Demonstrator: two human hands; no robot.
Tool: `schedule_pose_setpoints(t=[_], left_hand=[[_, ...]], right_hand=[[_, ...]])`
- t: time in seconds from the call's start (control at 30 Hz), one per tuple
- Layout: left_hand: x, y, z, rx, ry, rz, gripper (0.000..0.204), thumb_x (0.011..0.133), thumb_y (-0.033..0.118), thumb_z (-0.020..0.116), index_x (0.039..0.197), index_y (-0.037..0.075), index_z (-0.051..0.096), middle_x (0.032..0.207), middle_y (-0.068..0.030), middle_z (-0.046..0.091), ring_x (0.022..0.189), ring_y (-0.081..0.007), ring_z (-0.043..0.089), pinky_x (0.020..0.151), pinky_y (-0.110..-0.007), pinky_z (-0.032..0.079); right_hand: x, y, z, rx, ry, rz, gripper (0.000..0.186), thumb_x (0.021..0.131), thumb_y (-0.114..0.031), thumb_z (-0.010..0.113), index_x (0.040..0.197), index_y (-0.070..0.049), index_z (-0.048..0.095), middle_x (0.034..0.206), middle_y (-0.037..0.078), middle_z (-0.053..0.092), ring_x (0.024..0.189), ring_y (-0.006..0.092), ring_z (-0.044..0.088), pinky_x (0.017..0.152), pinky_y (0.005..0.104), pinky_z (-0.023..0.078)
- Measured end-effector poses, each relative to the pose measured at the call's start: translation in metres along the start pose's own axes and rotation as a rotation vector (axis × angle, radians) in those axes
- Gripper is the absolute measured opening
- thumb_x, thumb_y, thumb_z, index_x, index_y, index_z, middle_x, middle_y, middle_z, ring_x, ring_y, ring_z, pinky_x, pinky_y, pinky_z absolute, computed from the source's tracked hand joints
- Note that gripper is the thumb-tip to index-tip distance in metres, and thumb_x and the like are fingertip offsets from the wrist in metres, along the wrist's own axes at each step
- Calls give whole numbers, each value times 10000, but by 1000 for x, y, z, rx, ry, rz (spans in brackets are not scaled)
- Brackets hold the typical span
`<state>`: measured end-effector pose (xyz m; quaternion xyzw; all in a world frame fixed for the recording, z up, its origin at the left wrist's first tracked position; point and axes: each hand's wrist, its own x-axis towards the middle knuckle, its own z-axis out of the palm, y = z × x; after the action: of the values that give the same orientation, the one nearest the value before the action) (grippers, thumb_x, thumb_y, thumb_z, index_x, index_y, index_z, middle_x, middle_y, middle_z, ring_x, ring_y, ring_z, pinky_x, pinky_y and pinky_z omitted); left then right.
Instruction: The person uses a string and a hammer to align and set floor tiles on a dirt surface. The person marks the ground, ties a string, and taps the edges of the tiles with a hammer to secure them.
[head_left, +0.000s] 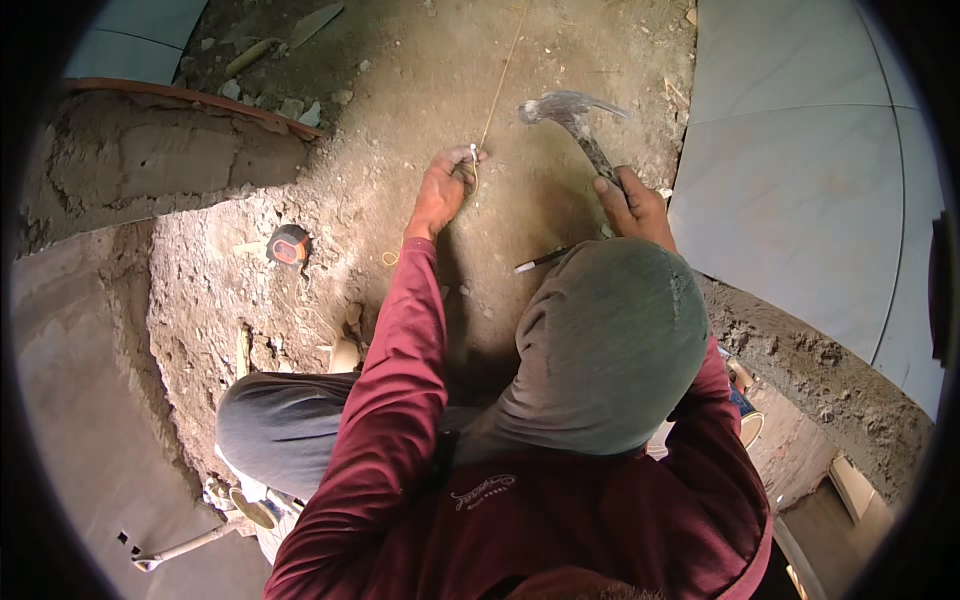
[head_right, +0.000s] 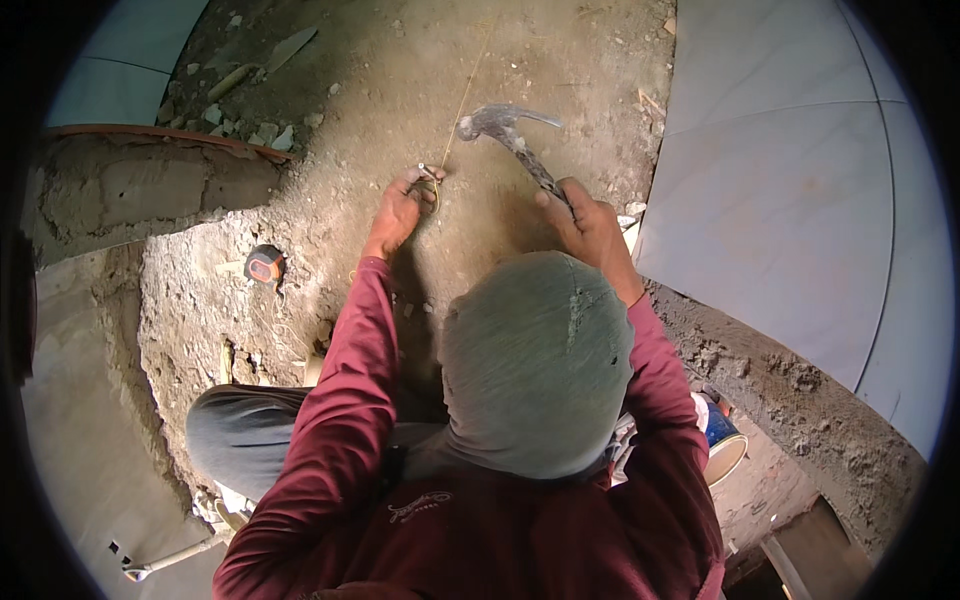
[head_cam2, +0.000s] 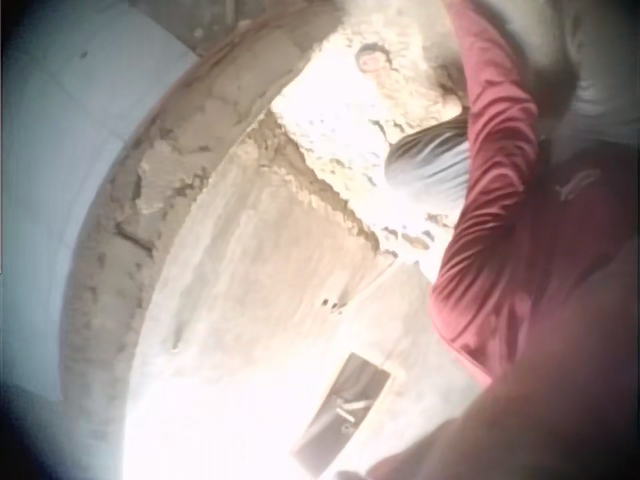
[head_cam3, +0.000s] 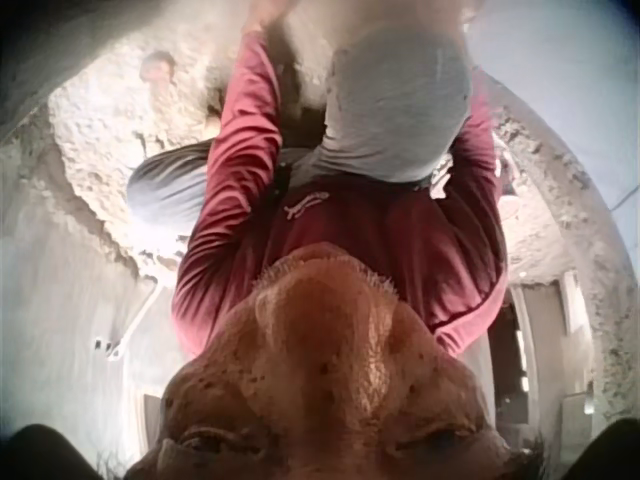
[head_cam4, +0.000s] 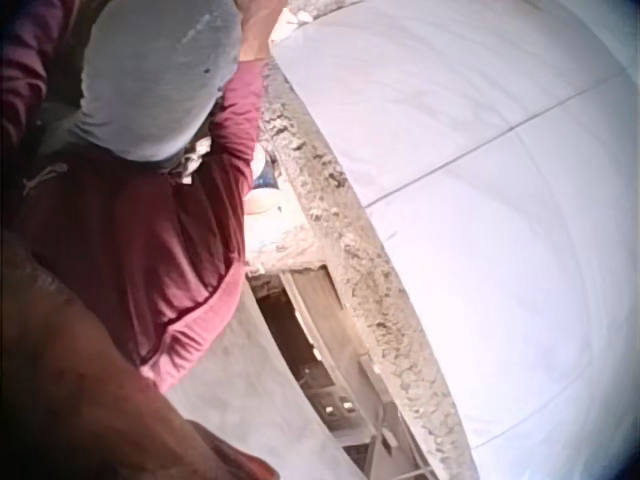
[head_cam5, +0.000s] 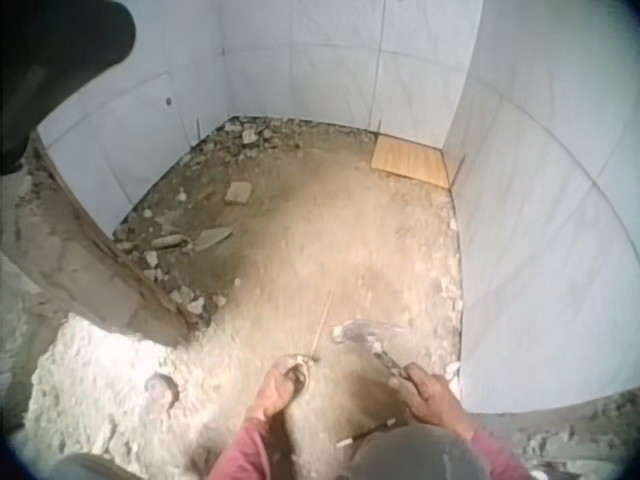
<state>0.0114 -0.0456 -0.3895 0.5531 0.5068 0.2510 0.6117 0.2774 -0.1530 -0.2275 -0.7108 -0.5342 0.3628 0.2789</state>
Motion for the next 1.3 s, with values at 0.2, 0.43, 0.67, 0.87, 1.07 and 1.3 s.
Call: schedule_pose_setpoints(t=[0.2,0.43,0.67,0.87,1.07,1.3], left_hand=[[-2,-3,-15,130,181,4,420,962,-22,476,1361,52,584,1091,-80,653,900,-143,622,850,-294,524],[10,4,24,397,135,101,422,914,251,722,1263,24,651,1074,-187,723,1019,-289,693,895,-386,527],[18,-9,26,771,219,93,394,940,376,689,1098,15,703,917,-258,707,892,-446,687,755,-472,539],[9,-2,21,845,239,58,357,936,345,666,982,-8,679,801,-246,672,768,-413,677,698,-444,519],[21,-9,42,484,336,154,208,896,247,689,918,40,677,729,-123,668,692,-187,650,665,-340,508],[16,7,46,587,444,-11,266,913,303,725,987,52,679,775,-137,692,706,-255,668,680,-371,517]], right_hand=[[-10,16,22,280,-9,214,275,1013,-319,640,968,-53,592,691,51,586,637,108,491,600,311,436],[-27,38,25,171,47,340,301,1015,-315,607,1149,-45,611,805,157,682,745,219,667,686,390,513],[-55,97,84,326,15,231,299,1007,-317,623,1096,-34,582,858,209,648,812,298,651,751,429,492],[-50,133,104,571,-58,253,331,1014,-315,594,1136,-9,566,952,214,628,853,292,630,780,407,491],[-37,121,69,281,143,315,433,1028,-351,564,1303,-17,558,1003,260,668,926,350,689,796,439,522],[11,111,49,-222,385,169,284,982,-206,604,1174,-1,564,977,247,627,819,421,654,675,487,512]])
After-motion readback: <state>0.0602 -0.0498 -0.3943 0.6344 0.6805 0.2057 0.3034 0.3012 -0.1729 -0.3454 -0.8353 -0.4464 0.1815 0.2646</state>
